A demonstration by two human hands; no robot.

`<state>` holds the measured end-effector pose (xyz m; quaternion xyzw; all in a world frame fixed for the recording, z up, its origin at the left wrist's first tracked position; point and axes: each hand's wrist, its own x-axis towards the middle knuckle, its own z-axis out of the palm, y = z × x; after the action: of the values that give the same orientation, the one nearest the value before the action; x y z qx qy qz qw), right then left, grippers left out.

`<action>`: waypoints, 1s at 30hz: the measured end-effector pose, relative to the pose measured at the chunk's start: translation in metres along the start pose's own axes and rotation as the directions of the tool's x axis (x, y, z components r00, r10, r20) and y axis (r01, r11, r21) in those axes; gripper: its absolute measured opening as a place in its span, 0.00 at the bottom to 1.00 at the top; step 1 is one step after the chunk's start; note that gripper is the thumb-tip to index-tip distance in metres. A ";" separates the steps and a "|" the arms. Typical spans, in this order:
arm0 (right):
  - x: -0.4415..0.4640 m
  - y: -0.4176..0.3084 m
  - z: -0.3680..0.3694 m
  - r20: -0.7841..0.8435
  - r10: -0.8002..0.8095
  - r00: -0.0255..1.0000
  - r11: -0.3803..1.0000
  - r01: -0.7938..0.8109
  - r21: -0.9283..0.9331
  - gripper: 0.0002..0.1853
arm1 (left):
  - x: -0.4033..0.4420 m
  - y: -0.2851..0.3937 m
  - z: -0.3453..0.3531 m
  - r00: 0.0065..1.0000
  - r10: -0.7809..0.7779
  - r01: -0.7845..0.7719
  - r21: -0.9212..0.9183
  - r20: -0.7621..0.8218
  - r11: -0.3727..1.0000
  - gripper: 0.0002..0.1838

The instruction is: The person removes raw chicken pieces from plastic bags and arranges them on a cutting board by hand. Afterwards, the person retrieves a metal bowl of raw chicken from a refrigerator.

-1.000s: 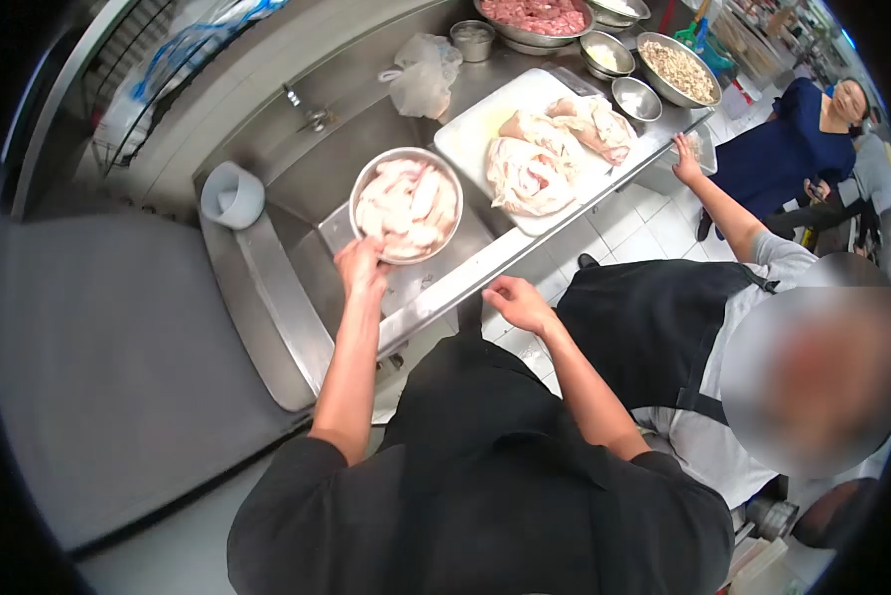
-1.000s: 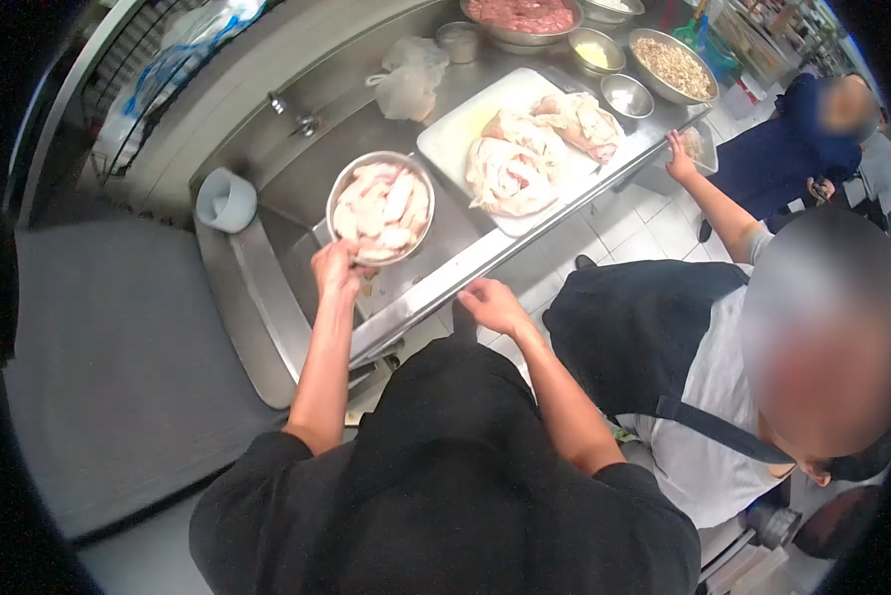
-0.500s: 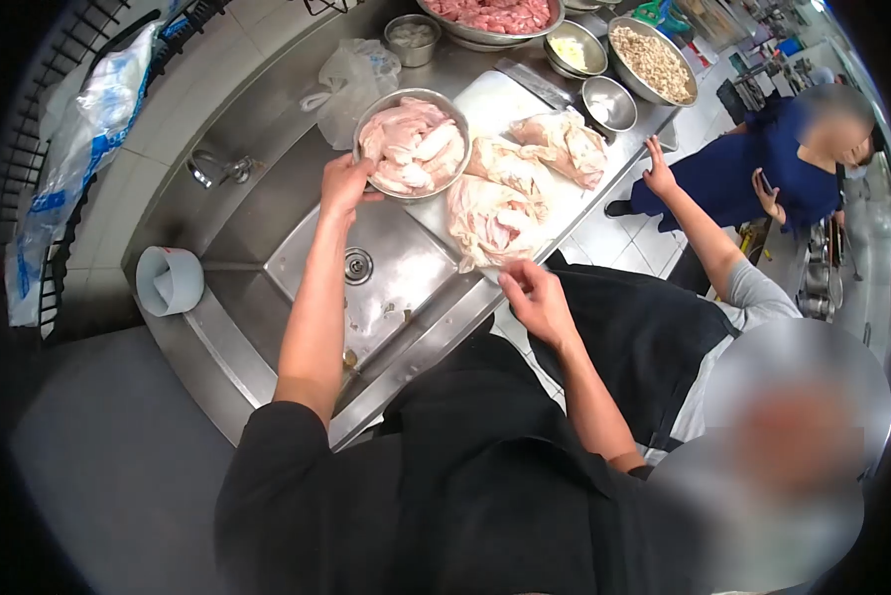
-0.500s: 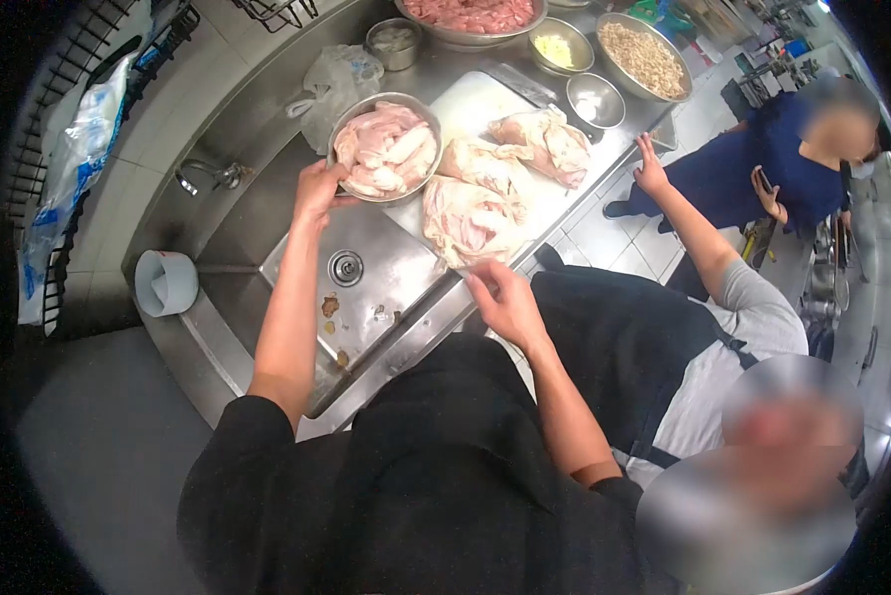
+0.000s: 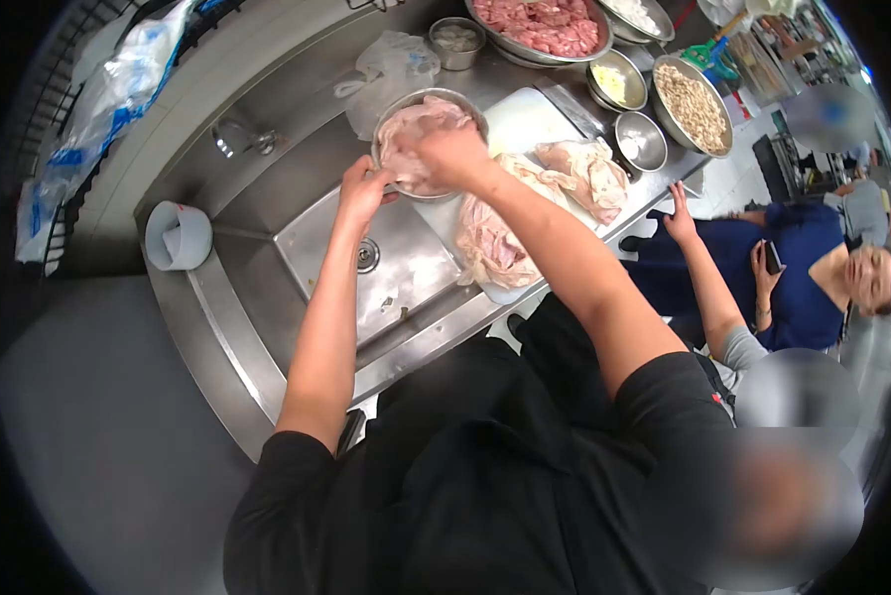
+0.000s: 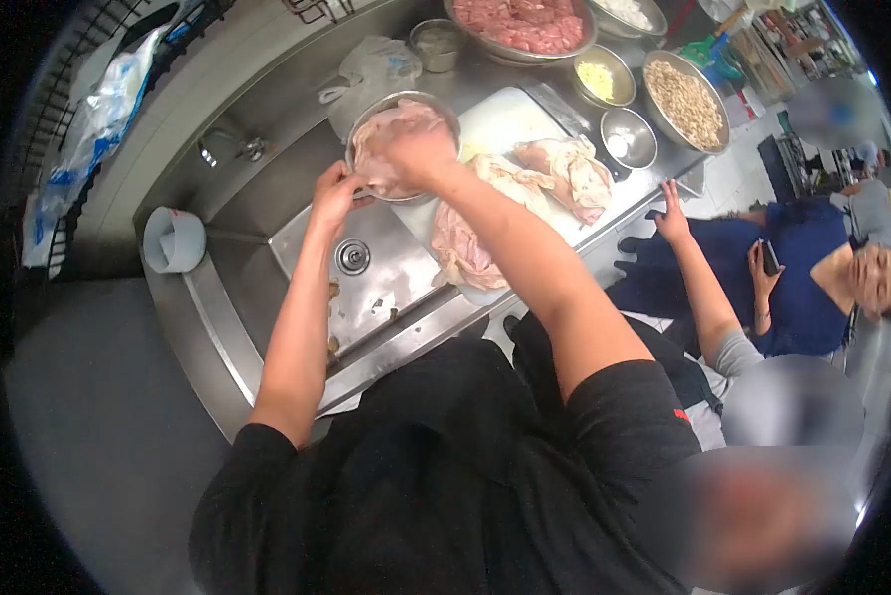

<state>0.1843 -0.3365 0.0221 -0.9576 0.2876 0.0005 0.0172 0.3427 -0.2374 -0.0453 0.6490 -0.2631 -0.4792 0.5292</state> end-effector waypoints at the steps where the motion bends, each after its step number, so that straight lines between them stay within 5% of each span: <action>1: 0.005 0.014 0.007 0.019 0.001 1.000 0.994 -0.003 0.110 0.37 | 0.000 0.002 0.002 0.999 -0.026 0.025 0.036 0.021 0.999 0.10; 5: 0.025 0.051 0.017 -0.120 -0.030 0.992 0.926 0.073 0.370 0.28 | 0.010 -0.002 0.007 1.000 -0.001 0.000 0.055 0.016 0.999 0.08; 7: 0.039 0.070 0.012 -0.020 -0.135 0.991 0.925 0.134 0.356 0.26 | 0.015 -0.001 0.009 1.000 0.019 -0.020 0.046 0.024 0.999 0.08; 9: 0.044 0.078 0.016 -0.036 -0.111 0.993 0.933 0.116 0.341 0.22 | 0.017 0.001 0.010 1.000 0.009 -0.010 0.064 0.020 0.998 0.07; 11: 0.041 0.080 -0.004 0.147 -0.005 0.989 0.777 -0.089 0.623 0.23 | 0.009 0.014 0.014 1.000 -0.005 0.004 0.034 0.025 0.999 0.08; 15: 0.028 0.085 -0.001 0.095 -0.104 0.990 0.805 0.028 0.592 0.28 | 0.018 0.007 0.009 0.999 0.011 -0.014 0.065 0.033 0.998 0.06; 17: 0.008 0.075 -0.014 -0.079 -0.138 0.987 0.793 0.158 0.588 0.29 | 0.020 0.003 0.009 0.999 0.010 -0.012 0.061 0.032 0.998 0.06; 20: -0.006 0.066 -0.016 -0.053 -0.005 0.999 0.864 0.032 0.503 0.28 | 0.024 0.001 0.007 0.998 0.013 -0.015 0.045 0.056 0.999 0.05; 23: -0.008 0.042 0.002 -0.152 -0.079 0.985 0.943 0.123 0.309 0.25 | 0.024 0.000 0.007 0.999 0.011 -0.015 0.070 0.052 0.997 0.06; 24: 0.000 0.034 0.019 0.084 -0.102 0.991 0.974 0.082 0.212 0.22 | 0.024 0.001 0.005 0.998 0.010 -0.015 0.074 0.064 0.997 0.06; 25: -0.006 0.019 0.014 0.062 -0.073 0.995 0.940 0.048 0.338 0.20 | 0.021 0.004 0.006 1.000 0.003 -0.006 0.111 0.027 0.994 0.06; 26: 0.002 0.015 0.040 0.010 -0.075 0.997 0.967 0.070 0.246 0.17 | 0.019 0.006 0.011 1.000 -0.003 0.003 0.146 0.001 0.989 0.06; 30: 0.022 -0.017 0.040 0.205 0.278 0.938 0.947 -0.304 0.107 0.22 | 0.021 0.002 0.012 0.999 -0.021 0.016 0.119 0.040 0.993 0.08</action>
<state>0.2125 -0.3332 -0.0173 -0.8966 0.4227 0.0735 0.1098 0.3412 -0.2611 -0.0507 0.6717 -0.2960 -0.4810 0.4795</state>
